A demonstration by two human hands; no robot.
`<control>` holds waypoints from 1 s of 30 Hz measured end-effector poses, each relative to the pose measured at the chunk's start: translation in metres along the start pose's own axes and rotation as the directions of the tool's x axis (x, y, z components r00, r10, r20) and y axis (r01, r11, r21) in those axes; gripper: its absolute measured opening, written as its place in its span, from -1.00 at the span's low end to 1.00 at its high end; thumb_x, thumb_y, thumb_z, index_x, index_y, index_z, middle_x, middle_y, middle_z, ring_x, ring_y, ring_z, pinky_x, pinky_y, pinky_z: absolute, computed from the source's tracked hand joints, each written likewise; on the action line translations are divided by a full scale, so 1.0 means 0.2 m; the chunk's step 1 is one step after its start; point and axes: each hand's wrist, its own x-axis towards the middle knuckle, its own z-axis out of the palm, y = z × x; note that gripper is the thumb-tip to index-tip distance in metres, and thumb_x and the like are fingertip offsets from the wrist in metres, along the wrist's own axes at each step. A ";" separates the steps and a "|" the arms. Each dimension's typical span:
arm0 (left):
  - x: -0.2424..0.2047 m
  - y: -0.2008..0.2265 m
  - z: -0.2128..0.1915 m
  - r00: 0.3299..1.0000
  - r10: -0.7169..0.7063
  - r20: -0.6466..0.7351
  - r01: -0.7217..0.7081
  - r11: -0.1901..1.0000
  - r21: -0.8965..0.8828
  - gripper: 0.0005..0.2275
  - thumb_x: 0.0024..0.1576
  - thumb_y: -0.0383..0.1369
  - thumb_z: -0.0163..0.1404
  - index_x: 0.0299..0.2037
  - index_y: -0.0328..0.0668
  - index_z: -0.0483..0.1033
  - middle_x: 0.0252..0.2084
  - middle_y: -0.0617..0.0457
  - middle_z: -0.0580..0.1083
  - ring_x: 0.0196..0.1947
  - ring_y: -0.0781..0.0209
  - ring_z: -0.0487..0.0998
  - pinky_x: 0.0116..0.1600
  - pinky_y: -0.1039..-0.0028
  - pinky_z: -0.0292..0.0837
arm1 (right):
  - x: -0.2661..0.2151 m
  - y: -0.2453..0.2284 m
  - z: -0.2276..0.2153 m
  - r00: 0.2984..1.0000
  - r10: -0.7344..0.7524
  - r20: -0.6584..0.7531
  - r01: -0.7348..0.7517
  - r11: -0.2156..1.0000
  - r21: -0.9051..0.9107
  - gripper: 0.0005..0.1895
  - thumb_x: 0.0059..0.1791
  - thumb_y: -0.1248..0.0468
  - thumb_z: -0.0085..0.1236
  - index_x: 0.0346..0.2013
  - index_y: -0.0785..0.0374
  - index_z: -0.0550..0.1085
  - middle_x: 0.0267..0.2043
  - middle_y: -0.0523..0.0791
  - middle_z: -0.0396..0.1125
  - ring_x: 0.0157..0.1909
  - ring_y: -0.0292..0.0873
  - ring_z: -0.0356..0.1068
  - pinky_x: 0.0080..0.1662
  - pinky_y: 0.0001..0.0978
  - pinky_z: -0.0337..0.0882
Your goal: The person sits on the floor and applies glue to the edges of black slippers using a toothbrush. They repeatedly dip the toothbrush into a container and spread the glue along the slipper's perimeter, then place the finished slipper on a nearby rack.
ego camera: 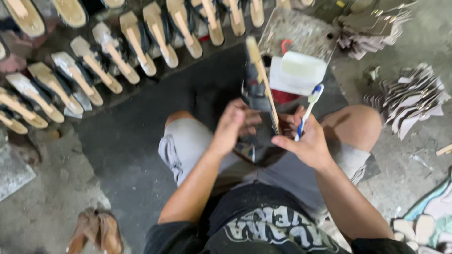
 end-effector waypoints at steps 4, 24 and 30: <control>-0.08 0.05 -0.13 0.939 0.331 0.092 -0.338 0.939 0.070 -0.30 0.28 0.07 -0.04 0.47 -0.18 -0.02 0.35 -0.06 0.34 0.31 0.12 0.40 0.36 0.24 0.36 | -0.17 0.02 0.09 0.987 0.149 0.066 -0.131 0.966 -0.222 -0.42 -0.20 0.35 0.44 -0.22 0.20 0.13 0.10 -0.09 0.35 0.06 -0.19 0.41 0.00 -0.30 0.50; -0.48 0.05 0.07 0.927 0.358 -0.111 -0.288 0.870 0.400 -0.09 -0.10 -0.43 0.41 0.42 -0.33 0.03 0.49 -0.11 0.10 0.40 0.10 0.29 0.43 0.24 0.35 | 0.77 0.12 -0.49 0.992 0.122 -0.040 0.009 -0.377 -0.926 -0.70 -0.08 0.27 0.12 -0.09 -0.03 0.62 -0.21 0.04 0.48 -0.26 0.10 0.52 -0.33 0.00 0.47; -0.43 0.07 0.02 0.871 0.476 -0.122 -0.366 0.793 0.487 -0.10 -0.09 -0.47 0.42 0.43 -0.28 0.07 0.55 -0.21 0.14 0.48 -0.02 0.30 0.55 0.17 0.25 | 0.37 -0.20 -0.54 0.997 -0.072 0.015 -0.005 -0.272 -0.962 -0.77 0.09 0.09 0.06 -0.06 -0.09 0.64 -0.14 -0.05 0.49 -0.19 0.07 0.49 -0.23 -0.04 0.44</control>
